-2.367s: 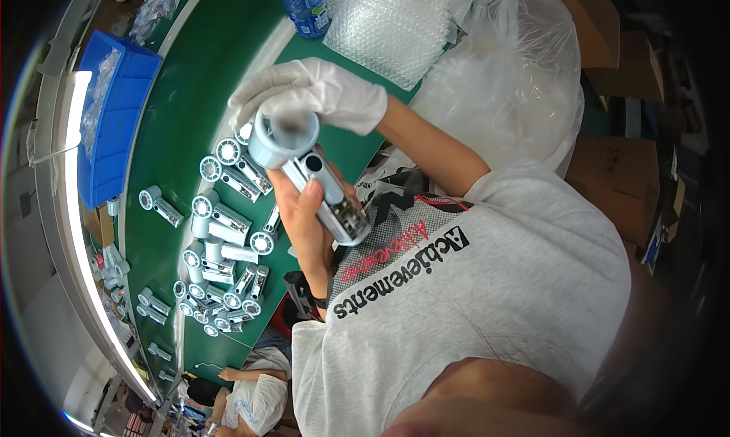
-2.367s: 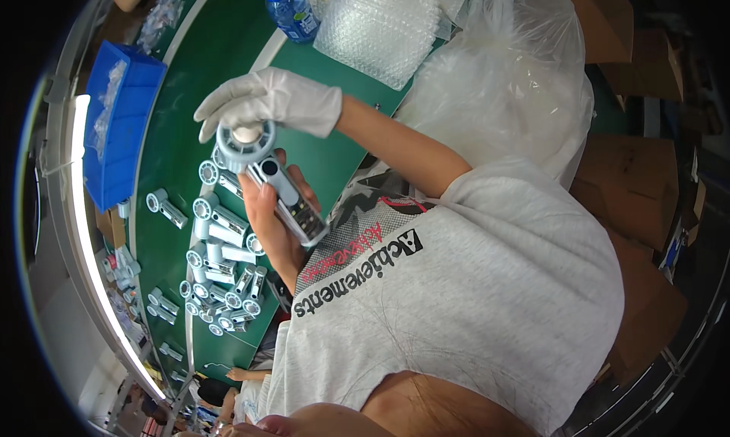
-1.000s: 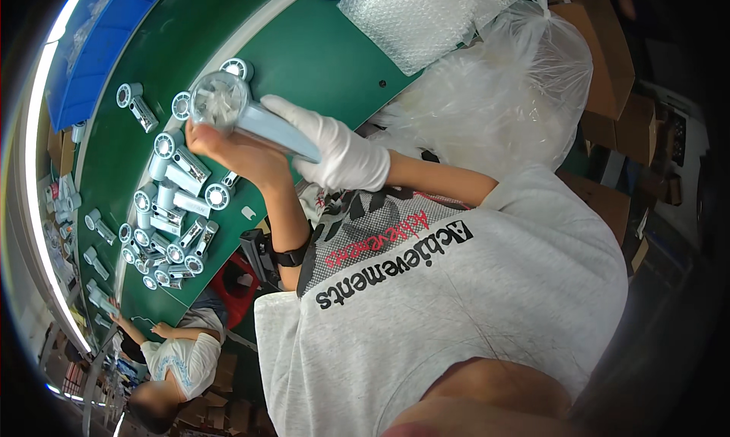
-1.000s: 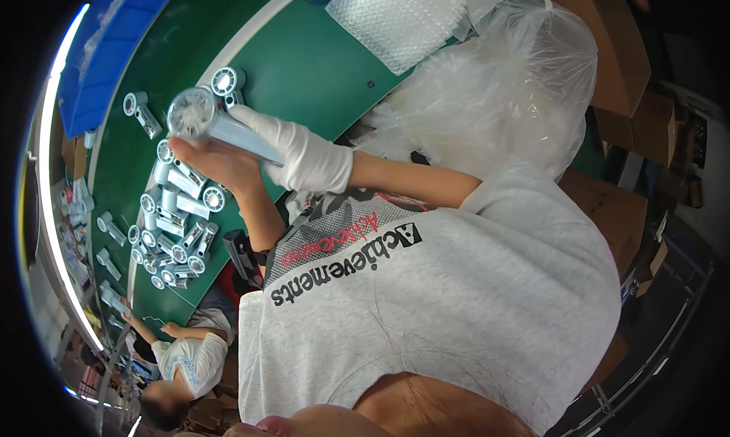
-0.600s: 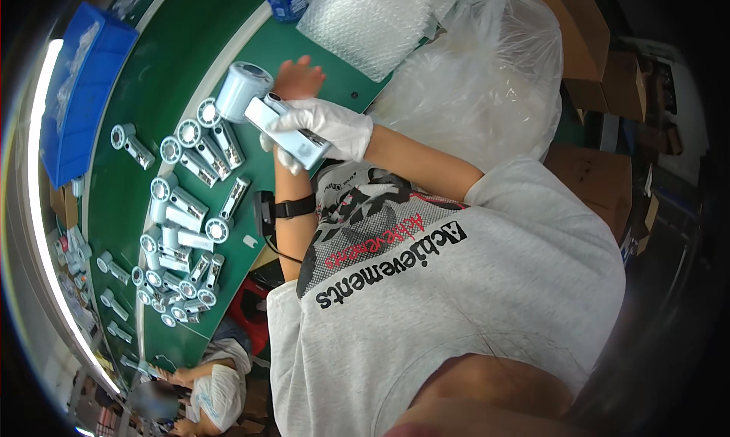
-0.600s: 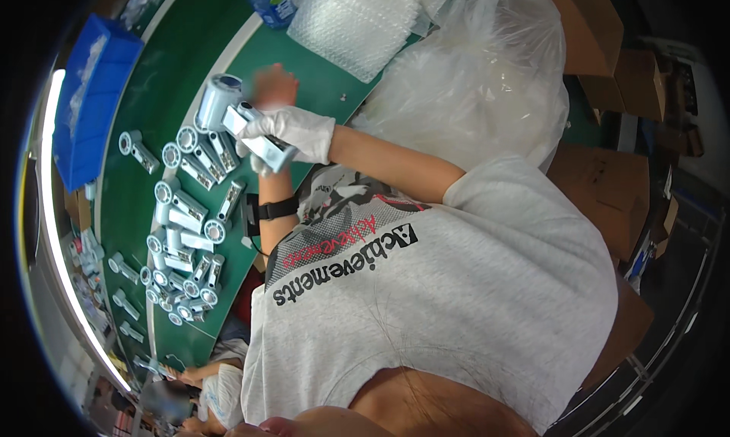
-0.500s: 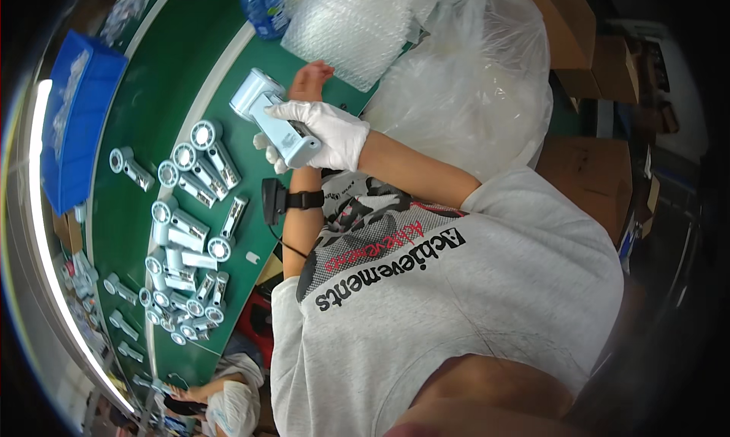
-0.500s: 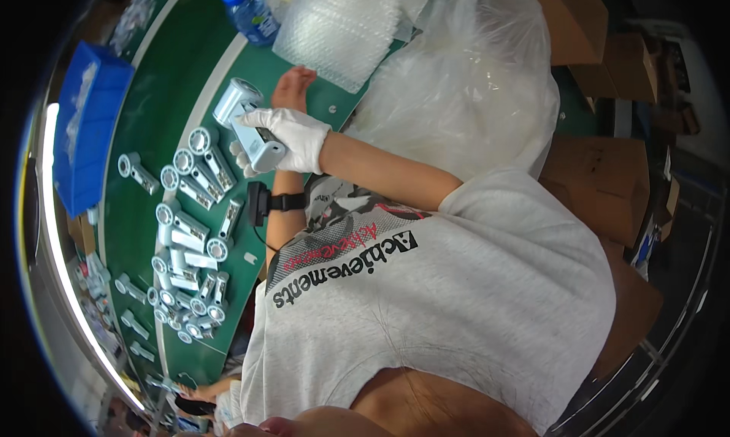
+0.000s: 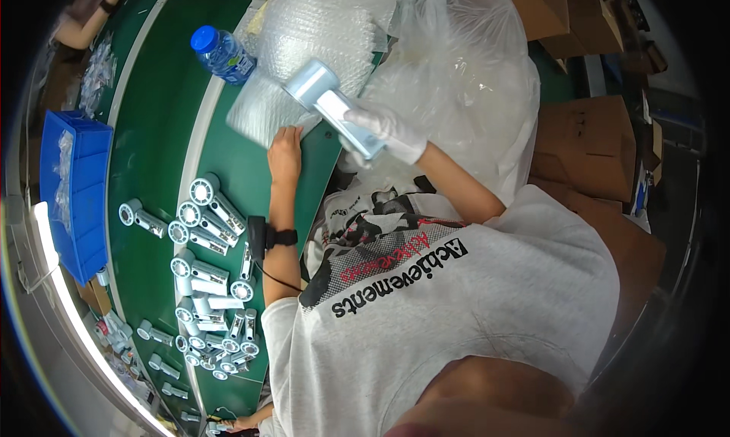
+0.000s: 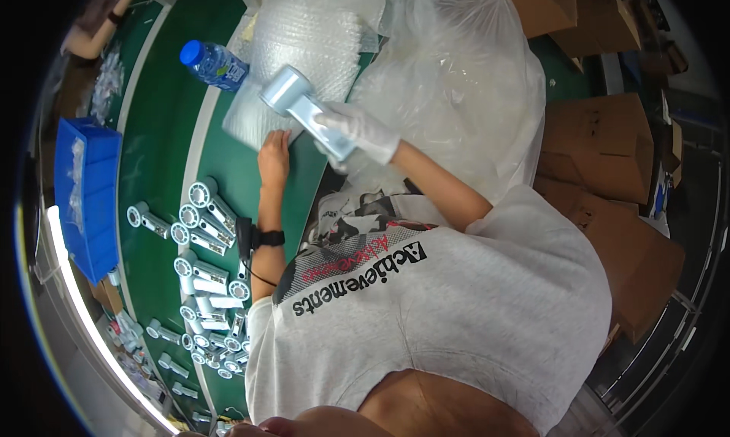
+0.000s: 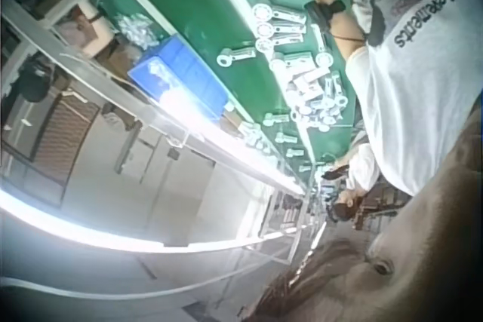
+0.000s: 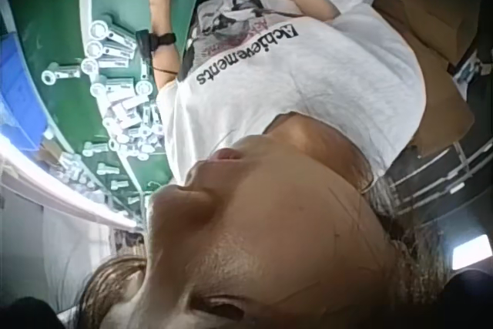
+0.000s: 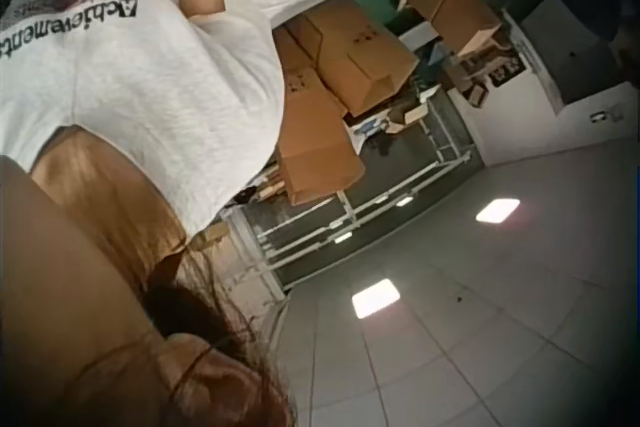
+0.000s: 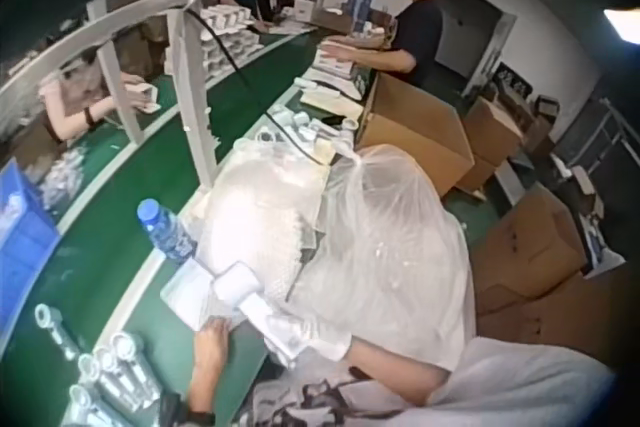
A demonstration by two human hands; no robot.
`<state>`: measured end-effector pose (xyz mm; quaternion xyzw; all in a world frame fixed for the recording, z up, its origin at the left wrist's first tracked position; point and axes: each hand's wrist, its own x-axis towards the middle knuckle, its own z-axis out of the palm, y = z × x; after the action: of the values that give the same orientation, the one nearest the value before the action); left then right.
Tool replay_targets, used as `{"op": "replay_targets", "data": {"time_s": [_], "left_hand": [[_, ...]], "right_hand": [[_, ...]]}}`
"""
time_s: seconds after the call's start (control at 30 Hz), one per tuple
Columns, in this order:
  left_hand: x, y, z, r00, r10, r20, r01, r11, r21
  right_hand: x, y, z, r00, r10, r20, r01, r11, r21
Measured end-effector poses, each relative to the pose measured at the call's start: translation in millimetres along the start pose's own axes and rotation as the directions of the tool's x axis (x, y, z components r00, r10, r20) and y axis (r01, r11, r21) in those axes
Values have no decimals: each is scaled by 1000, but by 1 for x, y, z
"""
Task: The person picks up a handheld fan, inspects it, and slides it into a bubble wrap sleeve before placing it back on the table to repeat the process.
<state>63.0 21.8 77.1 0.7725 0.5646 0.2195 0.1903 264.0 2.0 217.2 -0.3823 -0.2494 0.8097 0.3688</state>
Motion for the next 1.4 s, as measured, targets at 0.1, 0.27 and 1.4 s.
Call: {"op": "replay_targets", "data": {"time_s": [0.1, 0.27, 1.4], "left_hand": [[-19, 9, -2, 994, -83, -69, 78, 994, -76], [-30, 27, -2, 897, -442, 25, 395, 772, -498], [-120, 144, -95, 510, -779, -364, 406, 591, -697]], "right_hand": [[-7, 18, -22, 991, 132, 32, -121, 965, -234], [0, 69, -37, 986, 108, 129, -90, 986, -138], [235, 81, 169, 985, -147, 92, 128, 263, -956]]}}
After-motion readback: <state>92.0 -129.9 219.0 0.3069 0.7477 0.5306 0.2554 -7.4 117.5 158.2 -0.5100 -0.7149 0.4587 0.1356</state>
